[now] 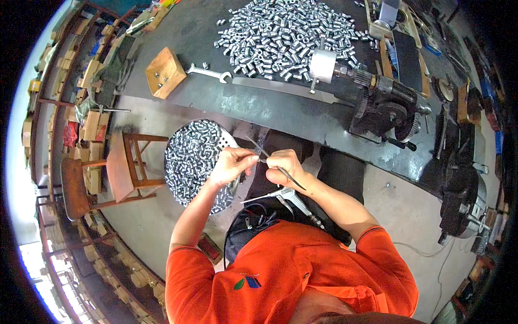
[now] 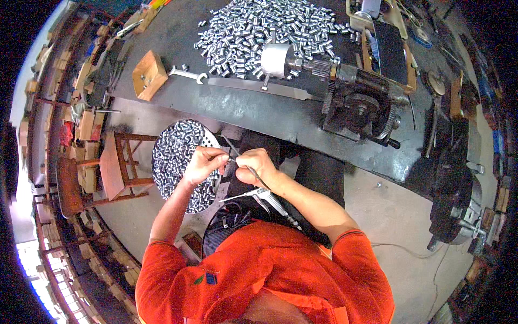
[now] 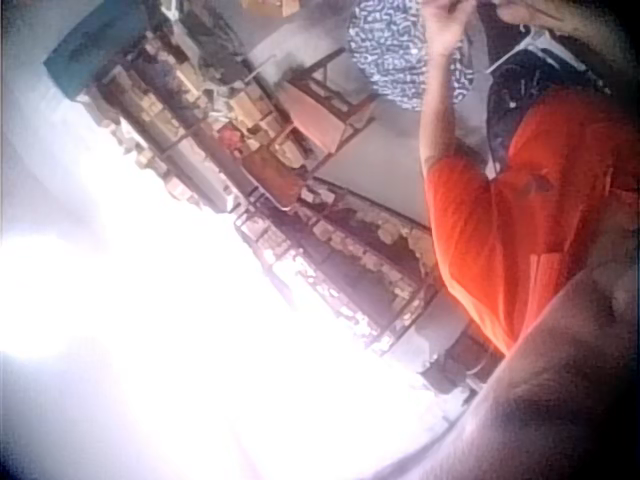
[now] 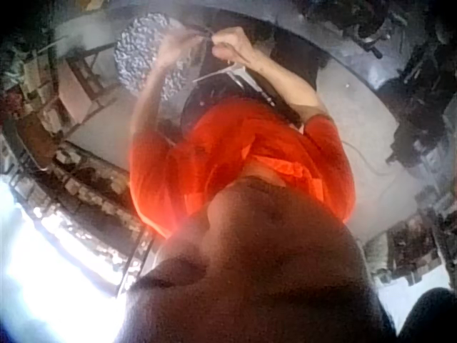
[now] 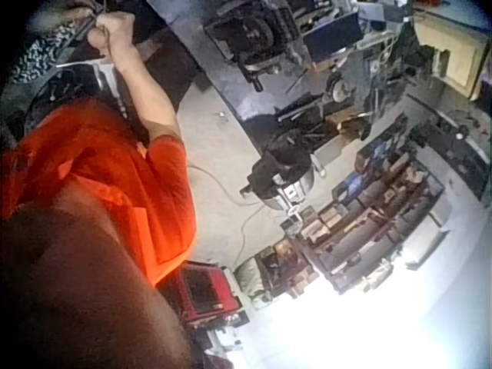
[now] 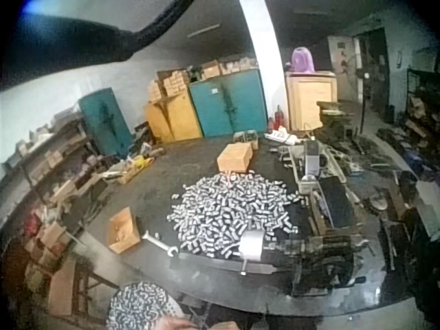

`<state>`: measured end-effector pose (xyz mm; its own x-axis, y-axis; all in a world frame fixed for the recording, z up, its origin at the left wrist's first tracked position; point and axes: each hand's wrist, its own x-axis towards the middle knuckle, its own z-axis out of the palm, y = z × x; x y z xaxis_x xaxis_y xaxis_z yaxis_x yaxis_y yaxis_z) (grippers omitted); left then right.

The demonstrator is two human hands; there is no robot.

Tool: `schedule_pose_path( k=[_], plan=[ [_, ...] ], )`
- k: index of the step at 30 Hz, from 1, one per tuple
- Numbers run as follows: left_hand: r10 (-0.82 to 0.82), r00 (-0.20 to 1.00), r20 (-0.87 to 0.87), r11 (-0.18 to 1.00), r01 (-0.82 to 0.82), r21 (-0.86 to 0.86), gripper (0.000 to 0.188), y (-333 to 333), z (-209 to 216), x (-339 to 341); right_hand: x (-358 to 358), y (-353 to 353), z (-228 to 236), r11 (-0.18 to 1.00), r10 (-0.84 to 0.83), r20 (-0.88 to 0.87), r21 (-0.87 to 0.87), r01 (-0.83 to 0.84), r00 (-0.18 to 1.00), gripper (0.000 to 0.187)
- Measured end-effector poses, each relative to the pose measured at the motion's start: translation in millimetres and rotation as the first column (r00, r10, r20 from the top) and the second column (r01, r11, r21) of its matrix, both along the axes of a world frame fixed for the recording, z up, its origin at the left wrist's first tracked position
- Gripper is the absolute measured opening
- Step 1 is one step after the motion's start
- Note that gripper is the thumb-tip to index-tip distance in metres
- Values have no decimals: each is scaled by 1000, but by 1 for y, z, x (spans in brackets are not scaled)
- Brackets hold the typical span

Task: The person repeatedly picks up small metal fasteners from a large pile on a workbench and uses a pair of pliers to manipulate them. The person holds the fastener with the pliers and appears to be tightening or adjusting it before placing it into a perforated metal container. The task involves repetitive handling of individual fasteners one at a time.

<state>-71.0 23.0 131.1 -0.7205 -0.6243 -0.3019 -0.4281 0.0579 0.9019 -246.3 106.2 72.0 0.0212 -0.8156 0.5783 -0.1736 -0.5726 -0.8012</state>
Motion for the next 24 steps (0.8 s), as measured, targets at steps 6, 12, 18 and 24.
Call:
schedule_pose_path(
  k=[6, 12, 18, 24],
  plan=[
    [69, 991, -113, 990, -53, 132, 15, 5, 0, -3, 2, 3, 0, 984, -5, 81, 176, -9, 997, 24],
    [208, 978, -2, 945, -201, -256, 18, -17, -17, 17, -6, 4, 9, 983, 25, 162, 174, -54, 987, 29],
    [265, 953, 145, 684, -79, -725, 22, -23, -29, 28, 3, 7, 0, 975, 129, 258, 142, -170, 958, 53],
    [232, 949, 212, 651, 11, -759, 22, -24, -25, 13, 1, 6, 3, 953, 133, 273, 228, -198, 953, 59]
  ],
)
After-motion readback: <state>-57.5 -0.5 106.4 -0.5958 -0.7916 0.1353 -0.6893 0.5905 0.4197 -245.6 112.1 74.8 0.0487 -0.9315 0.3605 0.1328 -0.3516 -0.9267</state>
